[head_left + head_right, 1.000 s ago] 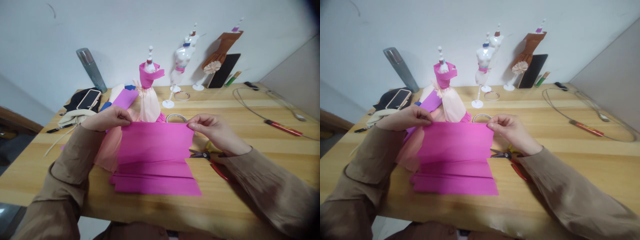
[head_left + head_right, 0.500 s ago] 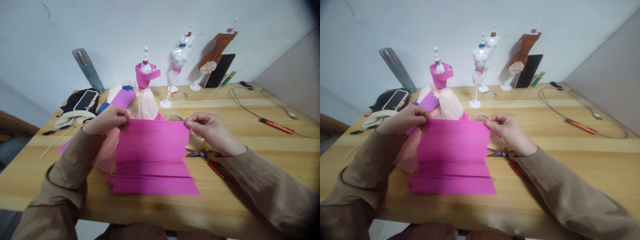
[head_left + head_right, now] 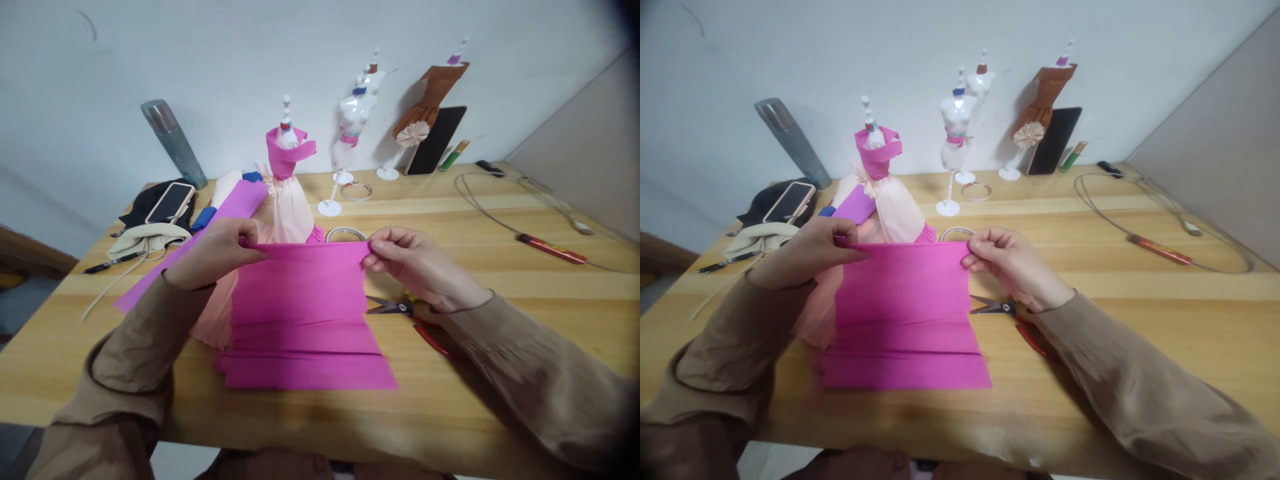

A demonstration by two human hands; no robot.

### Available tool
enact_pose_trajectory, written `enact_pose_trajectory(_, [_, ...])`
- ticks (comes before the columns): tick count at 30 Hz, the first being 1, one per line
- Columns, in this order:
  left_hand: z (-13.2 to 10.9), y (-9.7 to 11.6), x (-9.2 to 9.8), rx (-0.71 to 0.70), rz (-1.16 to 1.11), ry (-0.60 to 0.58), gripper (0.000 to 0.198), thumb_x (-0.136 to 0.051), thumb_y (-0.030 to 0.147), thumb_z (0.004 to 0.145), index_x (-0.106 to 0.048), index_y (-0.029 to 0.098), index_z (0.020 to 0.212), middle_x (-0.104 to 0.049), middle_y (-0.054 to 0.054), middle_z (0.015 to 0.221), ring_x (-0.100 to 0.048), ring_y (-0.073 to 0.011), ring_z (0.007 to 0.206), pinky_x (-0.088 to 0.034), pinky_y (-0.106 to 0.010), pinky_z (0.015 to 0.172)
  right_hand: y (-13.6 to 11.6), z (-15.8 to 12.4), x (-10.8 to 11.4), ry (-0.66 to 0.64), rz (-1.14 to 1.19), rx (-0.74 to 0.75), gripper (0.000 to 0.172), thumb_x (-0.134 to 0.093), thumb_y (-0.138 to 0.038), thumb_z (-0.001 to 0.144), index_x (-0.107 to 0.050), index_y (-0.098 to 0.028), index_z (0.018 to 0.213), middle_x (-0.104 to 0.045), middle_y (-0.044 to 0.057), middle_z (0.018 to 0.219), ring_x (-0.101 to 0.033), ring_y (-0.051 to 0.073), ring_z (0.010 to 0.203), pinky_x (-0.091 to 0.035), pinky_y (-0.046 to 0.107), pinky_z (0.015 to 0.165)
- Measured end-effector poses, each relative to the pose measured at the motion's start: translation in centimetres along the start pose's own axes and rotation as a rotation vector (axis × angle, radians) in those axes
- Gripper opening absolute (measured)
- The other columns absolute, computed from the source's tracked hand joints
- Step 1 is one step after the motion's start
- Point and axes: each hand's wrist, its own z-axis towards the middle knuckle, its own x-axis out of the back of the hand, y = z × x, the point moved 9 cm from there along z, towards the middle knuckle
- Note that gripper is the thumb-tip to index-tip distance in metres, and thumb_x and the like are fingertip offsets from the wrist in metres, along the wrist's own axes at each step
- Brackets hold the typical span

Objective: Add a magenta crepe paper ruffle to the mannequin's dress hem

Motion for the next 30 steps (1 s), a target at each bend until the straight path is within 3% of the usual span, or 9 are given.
enact_pose_trajectory(5, [0.0,-0.3,-0.5,0.078,-0.168,-0.161,0.021,-0.07,0.027,0.064,-0.053,0.015,0.061,-0.048,0.005,0.056,-0.043,-0.0073,0.055,-0.031,-0.02,0.051,-0.1,-0.1,-0.3,-0.037,0.018,0.007,0.031,-0.091,-0.031,0.055,-0.068,-0.018,0.072,-0.072,0.001,0.063,-0.067,0.009,0.058,-0.055,0.015,0.056])
enact_pose_trajectory(12, [0.3,-2.1,0.4,0.164,-0.309,-0.125,0.022,-0.071,0.03,0.061,-0.054,0.016,0.064,-0.055,0.003,0.059,-0.05,-0.0091,0.058,-0.039,-0.022,0.056,0.3,0.1,0.2,-0.009,0.036,-0.01,0.029,-0.09,-0.032,0.057,-0.068,-0.017,0.07,-0.07,0.002,0.059,-0.064,0.008,0.052,-0.051,0.015,0.051])
enact_pose_trajectory(16, [-0.1,-1.4,1.8,0.087,-0.048,-0.099,0.024,-0.07,0.038,0.067,-0.064,0.016,0.076,-0.066,-0.003,0.075,-0.059,-0.0147,0.072,-0.046,-0.027,0.068,0.0,-0.2,-0.3,-0.021,0.006,-0.003,0.031,-0.089,-0.034,0.058,-0.066,-0.017,0.07,-0.07,0.002,0.059,-0.063,0.009,0.052,-0.049,0.016,0.049])
enact_pose_trajectory(20, [-1.6,2.1,2.5,-0.062,0.24,0.026,0.034,-0.067,0.039,0.075,-0.069,0.018,0.102,-0.071,-0.005,0.098,-0.063,-0.0201,0.091,-0.046,-0.03,0.083,-0.6,-0.9,-1.2,-0.039,-0.05,0.022,0.033,-0.088,-0.037,0.059,-0.066,-0.016,0.072,-0.07,0.002,0.058,-0.063,0.01,0.052,-0.05,0.018,0.05])
enact_pose_trajectory(22, [-2.4,4.6,1.8,-0.176,0.21,0.105,0.029,-0.063,0.037,0.081,-0.069,0.018,0.103,-0.072,-0.006,0.1,-0.064,-0.0197,0.093,-0.046,-0.029,0.084,-1.0,-1.4,-1.8,-0.051,-0.088,0.043,0.032,-0.087,-0.037,0.06,-0.066,-0.016,0.072,-0.07,0.002,0.058,-0.064,0.011,0.052,-0.05,0.019,0.05])
enact_pose_trajectory(25, [-2.9,7.3,-1.0,-0.31,0.144,0.15,0.032,-0.063,0.038,0.084,-0.067,0.017,0.108,-0.072,-0.008,0.104,-0.064,-0.0203,0.094,-0.047,-0.031,0.084,-1.4,-2.3,-2.9,-0.06,-0.136,0.058,0.03,-0.086,-0.038,0.063,-0.066,-0.017,0.073,-0.07,0.003,0.058,-0.064,0.011,0.053,-0.051,0.021,0.052])
enact_pose_trajectory(27, [-2.4,8.3,-3.2,-0.356,0.132,0.141,0.032,-0.067,0.041,0.082,-0.068,0.018,0.104,-0.072,-0.007,0.1,-0.064,-0.0207,0.091,-0.046,-0.032,0.081,-1.6,-2.9,-3.4,-0.065,-0.157,0.052,0.03,-0.085,-0.039,0.063,-0.066,-0.018,0.073,-0.07,0.003,0.058,-0.063,0.012,0.052,-0.052,0.022,0.052])
enact_pose_trajectory(30, [-1.0,8.0,-5.7,-0.305,0.09,0.097,0.026,-0.067,0.043,0.081,-0.069,0.018,0.088,-0.07,-0.003,0.08,-0.06,-0.0161,0.073,-0.042,-0.027,0.065,-1.7,-3.5,-4.0,-0.088,-0.18,0.045,0.032,-0.085,-0.04,0.063,-0.065,-0.018,0.073,-0.07,0.003,0.058,-0.062,0.012,0.05,-0.051,0.023,0.051])
